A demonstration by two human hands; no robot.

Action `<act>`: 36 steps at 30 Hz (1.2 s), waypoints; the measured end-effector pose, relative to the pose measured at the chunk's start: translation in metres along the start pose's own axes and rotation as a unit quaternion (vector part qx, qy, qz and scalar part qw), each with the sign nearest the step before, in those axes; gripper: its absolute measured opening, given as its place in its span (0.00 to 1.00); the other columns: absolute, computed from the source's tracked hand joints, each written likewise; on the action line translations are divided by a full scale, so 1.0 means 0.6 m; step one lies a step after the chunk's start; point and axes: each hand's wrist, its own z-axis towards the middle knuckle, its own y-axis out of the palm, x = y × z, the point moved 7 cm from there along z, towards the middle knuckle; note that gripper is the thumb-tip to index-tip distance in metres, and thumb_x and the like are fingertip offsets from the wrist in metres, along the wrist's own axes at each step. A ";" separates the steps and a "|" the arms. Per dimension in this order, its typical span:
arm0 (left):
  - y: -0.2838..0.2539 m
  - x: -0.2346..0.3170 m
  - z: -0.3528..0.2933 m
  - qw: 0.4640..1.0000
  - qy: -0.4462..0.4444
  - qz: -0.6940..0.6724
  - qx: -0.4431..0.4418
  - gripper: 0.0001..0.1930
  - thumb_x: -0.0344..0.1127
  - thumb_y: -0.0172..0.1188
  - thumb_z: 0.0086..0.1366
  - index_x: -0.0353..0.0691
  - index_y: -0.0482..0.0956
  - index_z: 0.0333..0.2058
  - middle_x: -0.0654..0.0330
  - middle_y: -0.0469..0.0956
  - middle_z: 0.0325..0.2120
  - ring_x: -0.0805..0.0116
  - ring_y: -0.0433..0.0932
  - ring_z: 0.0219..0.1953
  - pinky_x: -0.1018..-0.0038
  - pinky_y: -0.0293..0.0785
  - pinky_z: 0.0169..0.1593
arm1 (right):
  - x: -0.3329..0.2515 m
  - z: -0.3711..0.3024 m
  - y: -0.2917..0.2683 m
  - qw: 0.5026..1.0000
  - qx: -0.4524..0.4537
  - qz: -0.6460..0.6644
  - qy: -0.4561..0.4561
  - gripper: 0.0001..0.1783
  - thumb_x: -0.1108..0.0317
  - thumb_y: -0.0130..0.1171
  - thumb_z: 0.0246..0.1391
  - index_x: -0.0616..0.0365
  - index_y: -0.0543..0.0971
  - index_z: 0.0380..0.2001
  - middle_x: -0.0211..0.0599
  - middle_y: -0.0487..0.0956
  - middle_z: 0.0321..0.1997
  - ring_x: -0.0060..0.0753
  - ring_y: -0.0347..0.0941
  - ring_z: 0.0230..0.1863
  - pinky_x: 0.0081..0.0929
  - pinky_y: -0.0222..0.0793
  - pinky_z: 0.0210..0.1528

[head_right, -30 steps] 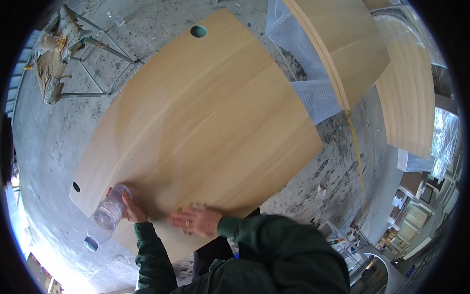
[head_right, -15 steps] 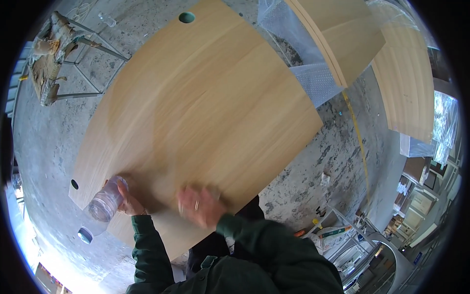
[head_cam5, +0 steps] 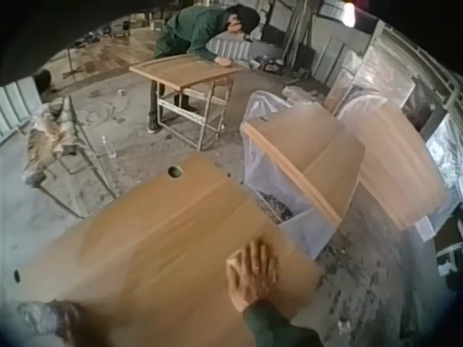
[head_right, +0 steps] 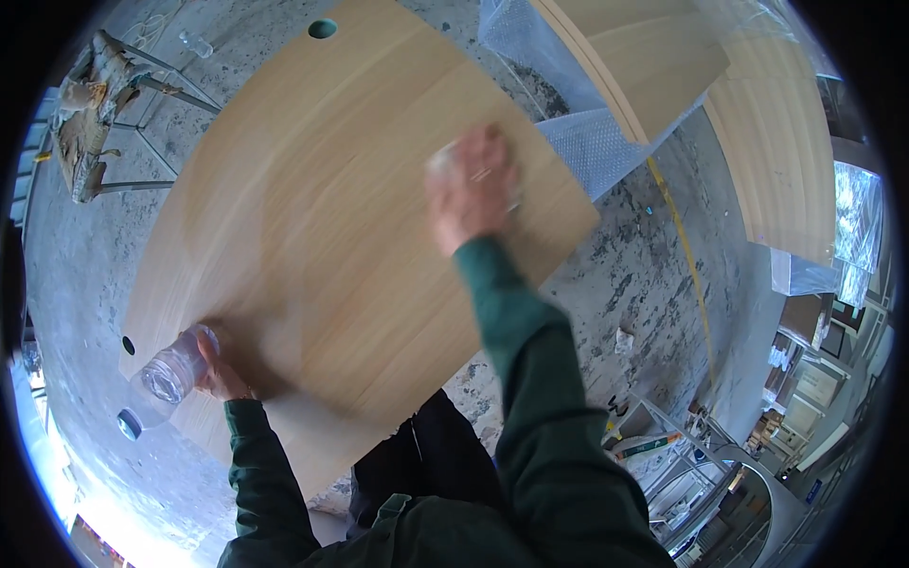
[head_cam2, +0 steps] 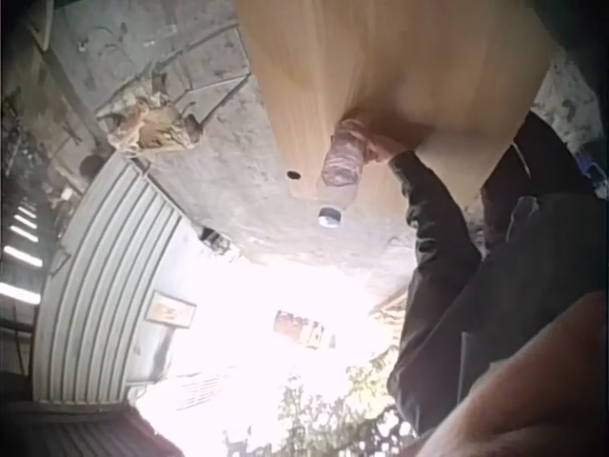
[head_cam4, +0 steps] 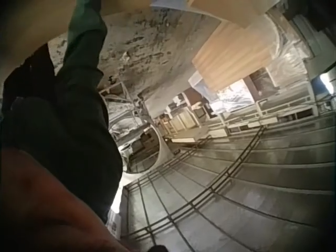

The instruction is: The recorder cleans wooden furniture panels using a cloth and liquid, inspects the edges, and moves panels within a workshop environment.

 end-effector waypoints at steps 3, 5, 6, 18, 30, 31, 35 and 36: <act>-0.015 0.008 0.013 0.999 0.022 0.035 0.005 0.22 0.38 0.64 0.52 0.34 0.72 0.44 0.57 0.75 0.40 0.65 0.74 0.39 0.71 0.70 0.45 | -0.206 -0.211 -0.015 0.954 -0.226 0.093 -0.172 0.37 0.54 0.49 0.48 0.59 0.54 0.59 0.47 0.52 0.63 0.50 0.46 0.65 0.53 0.41 0.62; -0.019 -0.008 0.022 1.000 0.009 0.028 -0.010 0.22 0.39 0.65 0.52 0.33 0.73 0.43 0.56 0.75 0.39 0.65 0.74 0.38 0.71 0.70 0.44 | -0.283 -0.386 -0.037 0.870 -0.239 0.305 -0.305 0.30 0.52 0.46 0.51 0.46 0.60 0.58 0.32 0.54 0.65 0.35 0.46 0.66 0.49 0.43 0.62; -0.019 -0.019 0.022 0.999 -0.012 0.024 -0.024 0.23 0.40 0.65 0.51 0.33 0.73 0.42 0.56 0.75 0.39 0.65 0.74 0.38 0.72 0.70 0.44 | -0.288 -0.429 -0.049 0.849 -0.226 0.311 -0.362 0.29 0.52 0.46 0.51 0.46 0.61 0.57 0.31 0.54 0.65 0.35 0.47 0.66 0.48 0.44 0.62; 0.005 0.023 -0.003 0.999 0.018 0.048 0.013 0.24 0.43 0.66 0.50 0.34 0.73 0.42 0.55 0.75 0.39 0.64 0.74 0.38 0.70 0.70 0.44 | 0.226 -0.029 -0.015 0.995 -0.028 0.012 0.092 0.33 0.49 0.40 0.55 0.55 0.53 0.60 0.40 0.47 0.67 0.44 0.42 0.66 0.49 0.37 0.63; -0.011 0.025 0.011 0.997 0.049 0.055 0.017 0.25 0.45 0.66 0.49 0.35 0.74 0.42 0.56 0.75 0.38 0.64 0.74 0.38 0.69 0.70 0.45 | -0.009 -0.296 -0.063 0.962 -0.082 0.227 -0.128 0.30 0.65 0.60 0.36 0.54 0.68 0.48 0.40 0.63 0.57 0.44 0.54 0.60 0.49 0.51 0.57; -0.011 0.024 0.010 0.997 0.049 0.058 0.017 0.25 0.45 0.66 0.49 0.35 0.74 0.42 0.56 0.75 0.38 0.64 0.74 0.38 0.69 0.70 0.45 | 0.057 -0.242 -0.026 0.990 -0.128 0.050 -0.032 0.30 0.63 0.58 0.39 0.55 0.66 0.50 0.44 0.62 0.57 0.47 0.53 0.61 0.49 0.47 0.59; 0.007 0.017 0.004 0.997 0.047 0.053 -0.027 0.26 0.47 0.66 0.49 0.36 0.73 0.42 0.56 0.76 0.37 0.63 0.74 0.37 0.69 0.70 0.44 | 0.289 -0.084 -0.023 0.997 0.021 0.062 0.034 0.31 0.51 0.42 0.55 0.56 0.57 0.59 0.45 0.51 0.65 0.51 0.43 0.65 0.50 0.39 0.63; 0.007 0.015 0.005 0.998 0.033 0.026 -0.039 0.26 0.47 0.66 0.49 0.36 0.73 0.42 0.55 0.76 0.37 0.63 0.74 0.37 0.69 0.70 0.44 | 0.303 -0.068 -0.020 0.995 0.015 0.062 0.075 0.32 0.49 0.41 0.55 0.55 0.57 0.59 0.42 0.51 0.65 0.50 0.44 0.65 0.51 0.40 0.62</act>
